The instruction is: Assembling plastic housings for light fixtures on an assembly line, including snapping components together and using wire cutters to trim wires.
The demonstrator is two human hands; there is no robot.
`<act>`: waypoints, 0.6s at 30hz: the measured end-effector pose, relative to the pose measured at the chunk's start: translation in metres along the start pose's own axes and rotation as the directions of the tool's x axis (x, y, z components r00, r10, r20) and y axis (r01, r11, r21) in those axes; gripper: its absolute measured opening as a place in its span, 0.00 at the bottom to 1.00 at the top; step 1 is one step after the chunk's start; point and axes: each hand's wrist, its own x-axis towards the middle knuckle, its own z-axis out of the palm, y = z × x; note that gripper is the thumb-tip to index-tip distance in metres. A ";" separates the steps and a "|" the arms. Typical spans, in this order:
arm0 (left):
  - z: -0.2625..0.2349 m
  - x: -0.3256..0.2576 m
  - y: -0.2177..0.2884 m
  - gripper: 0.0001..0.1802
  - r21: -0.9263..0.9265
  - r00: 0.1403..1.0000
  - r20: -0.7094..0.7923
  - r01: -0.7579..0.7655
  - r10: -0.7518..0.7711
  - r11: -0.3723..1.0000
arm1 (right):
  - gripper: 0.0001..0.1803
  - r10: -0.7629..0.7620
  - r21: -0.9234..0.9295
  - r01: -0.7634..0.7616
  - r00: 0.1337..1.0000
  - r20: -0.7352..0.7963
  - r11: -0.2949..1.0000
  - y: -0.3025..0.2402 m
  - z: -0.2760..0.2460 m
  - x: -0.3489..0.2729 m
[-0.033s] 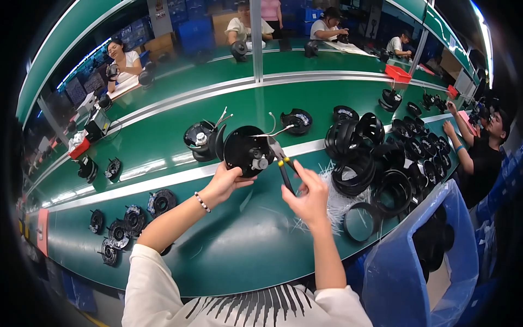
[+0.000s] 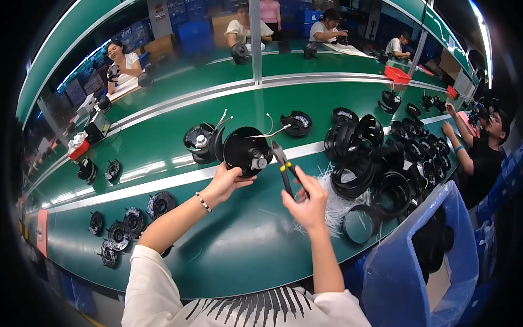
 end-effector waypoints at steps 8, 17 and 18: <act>0.008 0.135 -0.002 0.14 -0.554 0.989 0.074 0.145 -0.125 0.820 | 0.31 -0.278 -0.091 0.272 0.959 -0.059 0.958 0.021 0.023 -0.034; -0.026 0.123 -0.018 0.54 -0.546 0.975 -0.090 0.124 -0.204 0.829 | 0.33 -0.331 -0.151 0.316 0.940 -0.085 0.937 0.035 0.018 -0.030; -0.041 0.116 -0.023 0.55 -0.597 0.972 -0.067 0.141 -0.223 0.790 | 0.33 -0.330 -0.137 0.318 0.941 -0.077 0.938 0.032 0.018 -0.029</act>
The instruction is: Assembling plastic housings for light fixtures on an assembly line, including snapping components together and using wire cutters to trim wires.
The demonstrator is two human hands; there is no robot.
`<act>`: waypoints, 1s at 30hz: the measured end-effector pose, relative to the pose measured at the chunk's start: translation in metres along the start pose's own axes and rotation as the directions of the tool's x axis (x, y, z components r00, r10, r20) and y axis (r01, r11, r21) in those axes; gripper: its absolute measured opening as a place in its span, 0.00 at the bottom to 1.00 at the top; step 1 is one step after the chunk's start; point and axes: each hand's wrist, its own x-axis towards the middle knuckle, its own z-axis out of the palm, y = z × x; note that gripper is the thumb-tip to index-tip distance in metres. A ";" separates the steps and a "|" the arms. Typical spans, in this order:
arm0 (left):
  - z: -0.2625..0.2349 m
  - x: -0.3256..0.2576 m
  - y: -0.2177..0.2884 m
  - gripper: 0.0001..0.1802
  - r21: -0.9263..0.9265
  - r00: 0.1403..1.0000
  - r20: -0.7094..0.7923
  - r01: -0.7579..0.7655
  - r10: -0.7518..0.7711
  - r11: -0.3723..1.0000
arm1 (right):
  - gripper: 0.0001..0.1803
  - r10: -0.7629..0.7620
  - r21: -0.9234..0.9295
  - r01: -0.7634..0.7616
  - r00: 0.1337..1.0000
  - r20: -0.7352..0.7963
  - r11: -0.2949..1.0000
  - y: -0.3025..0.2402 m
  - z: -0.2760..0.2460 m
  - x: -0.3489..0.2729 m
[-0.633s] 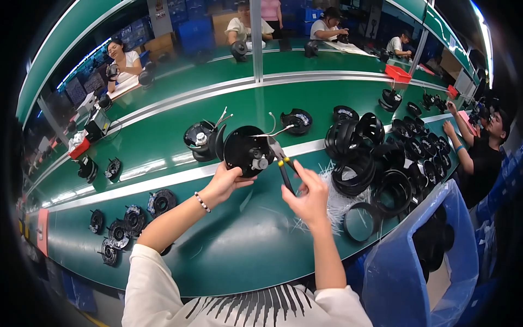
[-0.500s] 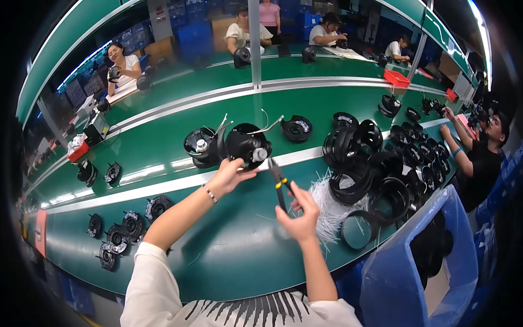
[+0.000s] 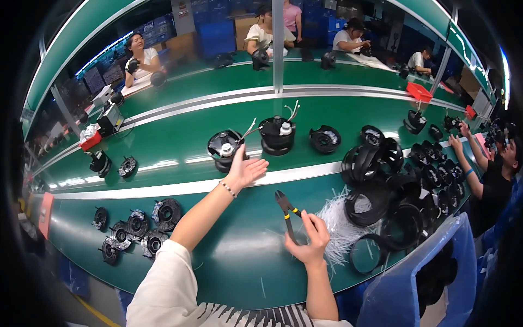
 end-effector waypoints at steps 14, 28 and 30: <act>-0.022 -0.008 0.038 0.16 0.309 0.907 -0.080 -0.371 0.413 0.876 | 0.34 0.013 0.064 -0.020 0.995 0.103 0.998 -0.018 0.006 -0.002; 0.020 -0.159 0.010 0.34 0.701 0.802 0.317 -0.558 0.507 0.444 | 0.32 0.155 -0.150 -0.144 0.986 0.062 0.978 -0.044 0.008 0.052; 0.011 -0.158 0.008 0.35 0.741 0.641 0.494 -0.664 0.587 0.101 | 0.32 0.169 -0.167 -0.157 0.984 0.058 0.973 -0.047 0.009 0.055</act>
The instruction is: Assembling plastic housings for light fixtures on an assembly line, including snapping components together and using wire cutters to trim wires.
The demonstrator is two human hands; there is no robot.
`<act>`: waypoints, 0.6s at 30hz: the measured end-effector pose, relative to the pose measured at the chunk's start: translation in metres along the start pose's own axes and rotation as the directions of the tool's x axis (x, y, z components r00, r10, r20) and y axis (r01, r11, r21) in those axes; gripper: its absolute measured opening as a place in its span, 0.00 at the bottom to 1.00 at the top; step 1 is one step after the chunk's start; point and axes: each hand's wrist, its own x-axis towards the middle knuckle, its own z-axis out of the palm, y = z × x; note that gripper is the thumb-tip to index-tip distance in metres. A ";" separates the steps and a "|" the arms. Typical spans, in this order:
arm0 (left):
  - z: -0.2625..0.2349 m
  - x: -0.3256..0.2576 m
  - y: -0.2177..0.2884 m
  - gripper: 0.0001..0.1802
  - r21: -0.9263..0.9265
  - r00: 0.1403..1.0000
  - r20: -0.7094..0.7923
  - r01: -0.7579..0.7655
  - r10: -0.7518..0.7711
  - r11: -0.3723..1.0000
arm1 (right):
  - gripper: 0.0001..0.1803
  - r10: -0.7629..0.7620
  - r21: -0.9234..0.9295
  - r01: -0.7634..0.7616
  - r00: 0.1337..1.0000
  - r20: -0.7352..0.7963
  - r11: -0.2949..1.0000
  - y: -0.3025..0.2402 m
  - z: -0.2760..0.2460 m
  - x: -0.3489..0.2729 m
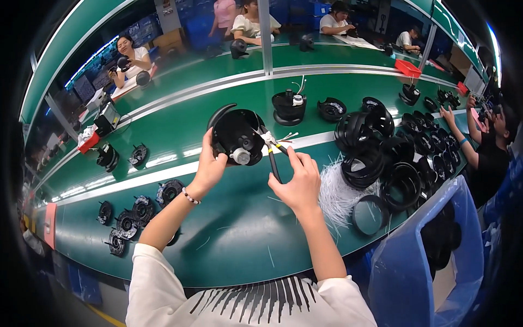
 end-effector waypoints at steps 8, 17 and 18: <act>0.010 -0.009 0.021 0.39 0.397 0.924 -0.047 -0.332 0.380 0.856 | 0.34 0.191 0.136 -0.209 0.972 0.134 0.969 -0.003 0.000 0.002; 0.014 -0.011 0.025 0.43 0.436 0.851 0.042 -0.487 0.524 0.756 | 0.32 0.252 0.323 -0.285 0.957 0.141 0.902 -0.001 0.003 0.003; 0.013 -0.012 0.025 0.43 0.435 0.846 0.051 -0.498 0.531 0.751 | 0.32 0.256 0.324 -0.289 0.956 0.141 0.901 0.000 0.004 0.003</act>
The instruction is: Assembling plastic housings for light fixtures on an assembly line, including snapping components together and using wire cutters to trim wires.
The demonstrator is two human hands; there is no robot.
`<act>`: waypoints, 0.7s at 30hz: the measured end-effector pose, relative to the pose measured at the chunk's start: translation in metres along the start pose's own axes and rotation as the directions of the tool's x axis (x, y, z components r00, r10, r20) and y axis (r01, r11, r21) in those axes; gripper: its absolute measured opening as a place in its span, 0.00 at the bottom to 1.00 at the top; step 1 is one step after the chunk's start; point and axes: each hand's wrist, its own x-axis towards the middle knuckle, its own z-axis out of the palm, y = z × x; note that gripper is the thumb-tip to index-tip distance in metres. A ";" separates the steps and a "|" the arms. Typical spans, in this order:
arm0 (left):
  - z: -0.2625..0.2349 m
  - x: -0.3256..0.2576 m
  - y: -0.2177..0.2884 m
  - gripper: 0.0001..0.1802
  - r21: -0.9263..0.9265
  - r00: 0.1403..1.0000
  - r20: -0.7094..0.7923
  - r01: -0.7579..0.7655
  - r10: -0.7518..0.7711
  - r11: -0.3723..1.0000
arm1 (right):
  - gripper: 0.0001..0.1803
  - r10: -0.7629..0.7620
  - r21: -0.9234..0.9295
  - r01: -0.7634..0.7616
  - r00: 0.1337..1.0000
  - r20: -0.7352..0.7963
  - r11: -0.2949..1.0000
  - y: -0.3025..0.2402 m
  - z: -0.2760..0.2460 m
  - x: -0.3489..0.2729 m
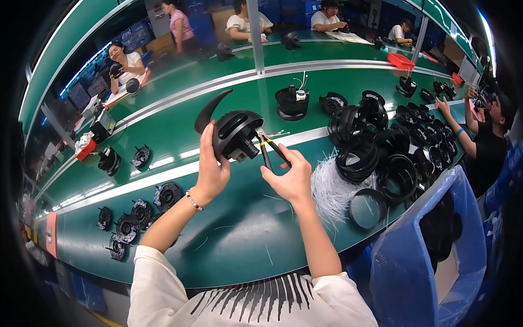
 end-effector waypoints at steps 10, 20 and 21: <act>0.008 0.002 -0.019 0.38 -0.101 0.985 -0.050 0.158 -0.164 0.982 | 0.29 0.015 0.162 -0.021 0.999 0.040 0.987 0.023 0.003 -0.010; 0.061 0.045 -0.127 0.22 -0.791 0.465 0.380 0.612 -0.800 -0.020 | 0.32 -0.086 0.035 0.082 0.988 0.129 0.996 0.040 -0.015 -0.050; 0.073 0.028 -0.173 0.18 -0.849 0.478 0.442 0.497 -0.759 -0.181 | 0.30 -0.115 0.065 0.105 0.977 0.178 0.992 0.042 -0.005 -0.057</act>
